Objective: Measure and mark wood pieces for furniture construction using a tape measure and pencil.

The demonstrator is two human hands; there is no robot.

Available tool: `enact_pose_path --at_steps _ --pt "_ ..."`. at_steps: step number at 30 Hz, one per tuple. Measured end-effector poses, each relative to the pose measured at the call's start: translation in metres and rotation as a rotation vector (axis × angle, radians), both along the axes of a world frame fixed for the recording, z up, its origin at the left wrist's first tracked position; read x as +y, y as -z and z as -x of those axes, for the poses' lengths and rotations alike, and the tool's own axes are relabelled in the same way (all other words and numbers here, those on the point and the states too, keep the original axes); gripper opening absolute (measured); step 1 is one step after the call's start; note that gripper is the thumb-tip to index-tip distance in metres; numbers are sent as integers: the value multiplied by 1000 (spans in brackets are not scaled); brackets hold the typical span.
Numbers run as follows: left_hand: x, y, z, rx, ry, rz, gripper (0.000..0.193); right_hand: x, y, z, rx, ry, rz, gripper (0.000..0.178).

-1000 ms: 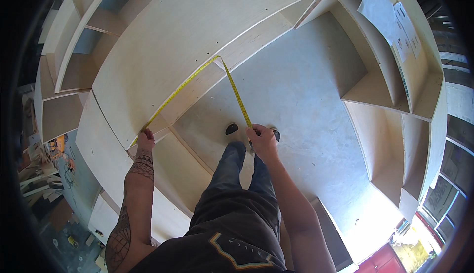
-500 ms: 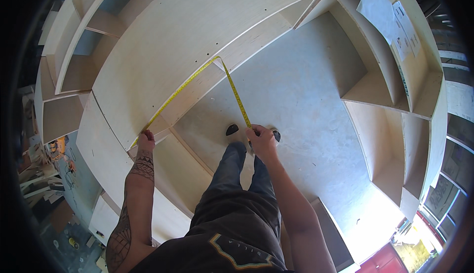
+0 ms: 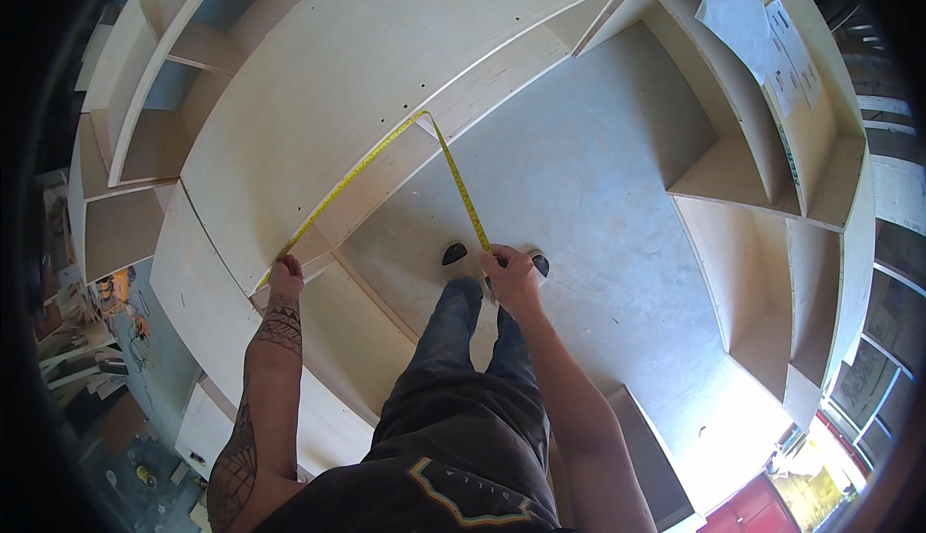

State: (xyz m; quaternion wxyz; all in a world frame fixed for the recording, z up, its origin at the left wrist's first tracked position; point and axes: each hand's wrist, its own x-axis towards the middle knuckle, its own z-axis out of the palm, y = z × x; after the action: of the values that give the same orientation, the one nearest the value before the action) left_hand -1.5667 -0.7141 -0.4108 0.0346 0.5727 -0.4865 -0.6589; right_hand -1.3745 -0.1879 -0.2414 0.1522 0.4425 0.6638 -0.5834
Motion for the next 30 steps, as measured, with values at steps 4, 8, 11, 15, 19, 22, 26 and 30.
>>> enact_pose_path --at_steps 4,8,11,15,19,22,26,30 --pt "-3 4 0 14 20 -4 13 1 4 -2 11 -6 -10 41" --pt "-8 6 -2 15 27 -12 14 1 2 -1 16 3 13 41" --pt "-11 8 -1 23 22 -19 13 0 3 -1 23 3 7 41" --pt "-9 8 0 38 33 -25 11 1 4 -2 20 6 22 41" --pt "4 5 -1 -1 9 -18 10 3 3 -4 -4 1 4 40" --pt "-14 3 3 13 -9 -17 9 -1 6 -2 36 2 21 40" --pt "-1 7 -1 9 -19 -22 9 3 7 -4 15 -6 -6 40" --pt "-9 6 0 25 -4 -23 9 1 3 -1 -2 -7 -3 40"
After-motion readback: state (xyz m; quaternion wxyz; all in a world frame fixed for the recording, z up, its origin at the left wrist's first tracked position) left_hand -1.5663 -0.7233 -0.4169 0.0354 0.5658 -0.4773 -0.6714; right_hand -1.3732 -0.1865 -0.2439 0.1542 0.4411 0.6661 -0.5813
